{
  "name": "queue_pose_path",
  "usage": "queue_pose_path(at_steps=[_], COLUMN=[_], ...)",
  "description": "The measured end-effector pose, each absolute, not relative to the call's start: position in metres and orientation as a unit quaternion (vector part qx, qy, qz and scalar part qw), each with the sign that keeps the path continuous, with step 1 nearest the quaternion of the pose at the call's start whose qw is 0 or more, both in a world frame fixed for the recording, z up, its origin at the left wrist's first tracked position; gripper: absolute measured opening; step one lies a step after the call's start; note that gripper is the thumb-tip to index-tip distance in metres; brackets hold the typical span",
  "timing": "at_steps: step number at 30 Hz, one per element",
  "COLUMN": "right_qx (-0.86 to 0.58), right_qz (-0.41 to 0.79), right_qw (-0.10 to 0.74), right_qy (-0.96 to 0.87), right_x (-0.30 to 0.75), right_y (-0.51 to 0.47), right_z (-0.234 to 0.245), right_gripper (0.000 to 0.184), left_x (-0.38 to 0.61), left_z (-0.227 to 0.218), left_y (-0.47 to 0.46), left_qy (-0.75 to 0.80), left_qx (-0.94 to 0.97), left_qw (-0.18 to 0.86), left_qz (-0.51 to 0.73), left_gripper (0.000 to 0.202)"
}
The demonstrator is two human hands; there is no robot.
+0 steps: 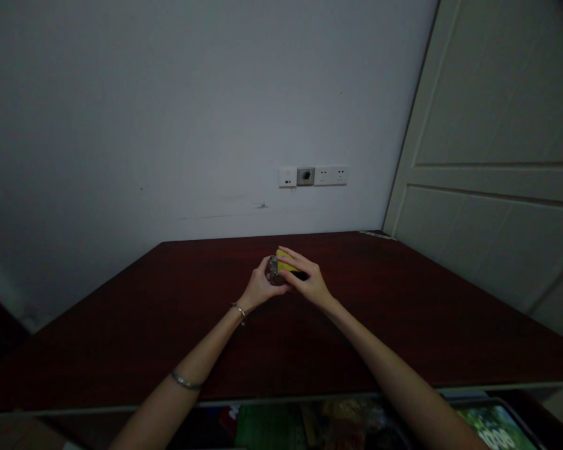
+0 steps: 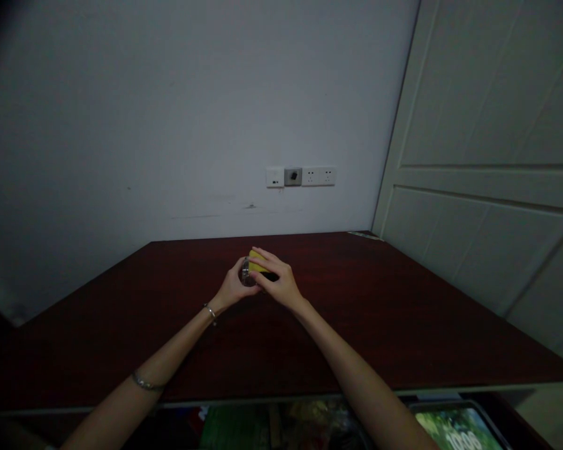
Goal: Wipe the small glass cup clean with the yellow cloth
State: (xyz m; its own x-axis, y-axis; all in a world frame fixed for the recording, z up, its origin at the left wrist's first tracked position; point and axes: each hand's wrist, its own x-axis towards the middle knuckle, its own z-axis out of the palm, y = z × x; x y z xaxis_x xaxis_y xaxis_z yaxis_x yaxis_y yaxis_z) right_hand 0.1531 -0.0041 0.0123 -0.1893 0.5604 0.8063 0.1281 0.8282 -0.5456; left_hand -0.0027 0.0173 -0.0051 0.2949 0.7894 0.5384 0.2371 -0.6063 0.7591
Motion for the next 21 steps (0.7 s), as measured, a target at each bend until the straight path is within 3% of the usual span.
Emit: queue_pose_path(at_steps=[10, 21], right_qx=[-0.3, -0.233], right_qz=[0.316, 0.063], right_qw=[0.633, 0.569], right_qy=[-0.64, -0.786], right_x=[0.151, 0.155], right_y=[0.012, 0.0], right_z=[0.007, 0.005], right_gripper=[0.03, 0.03], left_x=[-0.003, -0.002], left_z=[-0.004, -0.007], left_y=[0.016, 0.018], left_qy=[0.359, 0.368], left_qx=[0.795, 0.795], left_qw=[0.223, 0.203], left_qz=[0.436, 0.438], left_gripper=[0.077, 0.074])
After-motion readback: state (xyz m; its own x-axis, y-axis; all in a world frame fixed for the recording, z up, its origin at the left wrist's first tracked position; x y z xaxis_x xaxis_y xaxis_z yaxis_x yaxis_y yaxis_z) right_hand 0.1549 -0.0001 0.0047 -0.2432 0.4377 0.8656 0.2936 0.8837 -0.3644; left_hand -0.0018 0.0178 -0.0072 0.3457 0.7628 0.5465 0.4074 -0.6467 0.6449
